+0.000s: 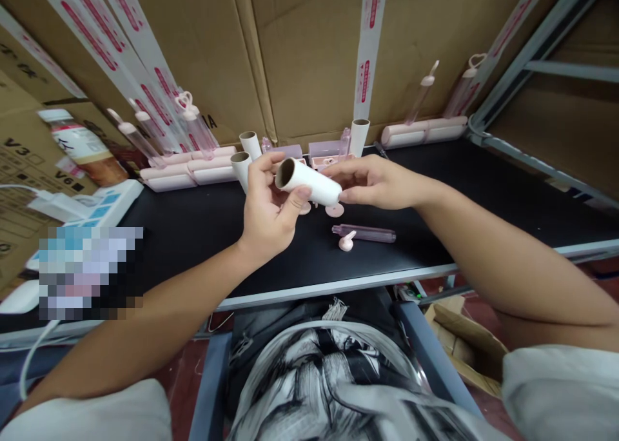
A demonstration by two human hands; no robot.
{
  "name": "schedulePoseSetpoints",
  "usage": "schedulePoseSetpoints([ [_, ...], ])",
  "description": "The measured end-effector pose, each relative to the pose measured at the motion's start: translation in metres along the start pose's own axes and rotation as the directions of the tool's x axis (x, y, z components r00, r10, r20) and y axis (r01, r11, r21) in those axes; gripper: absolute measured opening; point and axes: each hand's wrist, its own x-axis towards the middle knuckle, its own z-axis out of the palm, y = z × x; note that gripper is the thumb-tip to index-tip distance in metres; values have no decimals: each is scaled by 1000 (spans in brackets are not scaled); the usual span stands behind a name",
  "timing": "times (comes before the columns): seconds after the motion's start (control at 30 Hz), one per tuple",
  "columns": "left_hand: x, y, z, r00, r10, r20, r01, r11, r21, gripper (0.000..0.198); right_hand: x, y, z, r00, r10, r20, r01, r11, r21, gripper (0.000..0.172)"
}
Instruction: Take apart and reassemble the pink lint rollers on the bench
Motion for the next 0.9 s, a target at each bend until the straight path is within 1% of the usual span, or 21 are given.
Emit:
schedulePoseSetpoints([
  [0.07,2,4,-2,999,-8,-43,9,1000,23,68,1,1,-2,999,-5,-37,11,990,144,44],
  [0.13,3,7,-4,998,2,-63,-1,1000,16,68,1,2,-3,997,7,-76,11,972,233,47],
  [0.2,4,6,-5,998,18,-66,-21,999,-44,66,1,2,-2,995,25,-98,4,958,287,53],
  [0.27,5,1,-5,997,24,-74,-34,990,-139,62,1,2,-1,992,34,-119,7,947,322,58],
  [0.37,8,-11,-2,995,41,-94,-67,953,-294,60,1,4,0,988,15,-155,41,936,350,61],
  [0.43,10,-17,-1,994,44,-97,-78,921,-381,57,2,5,1,983,1,-181,66,929,364,57],
  [0.53,11,-19,0,994,23,-106,-68,891,-450,52,2,6,2,977,4,-212,81,918,389,50],
  [0.67,10,-16,0,993,5,-118,-60,880,-471,47,2,5,2,975,38,-219,56,911,408,50],
  [0.9,10,-16,0,993,3,-115,-53,899,-434,46,2,4,5,970,55,-239,52,906,420,49],
])
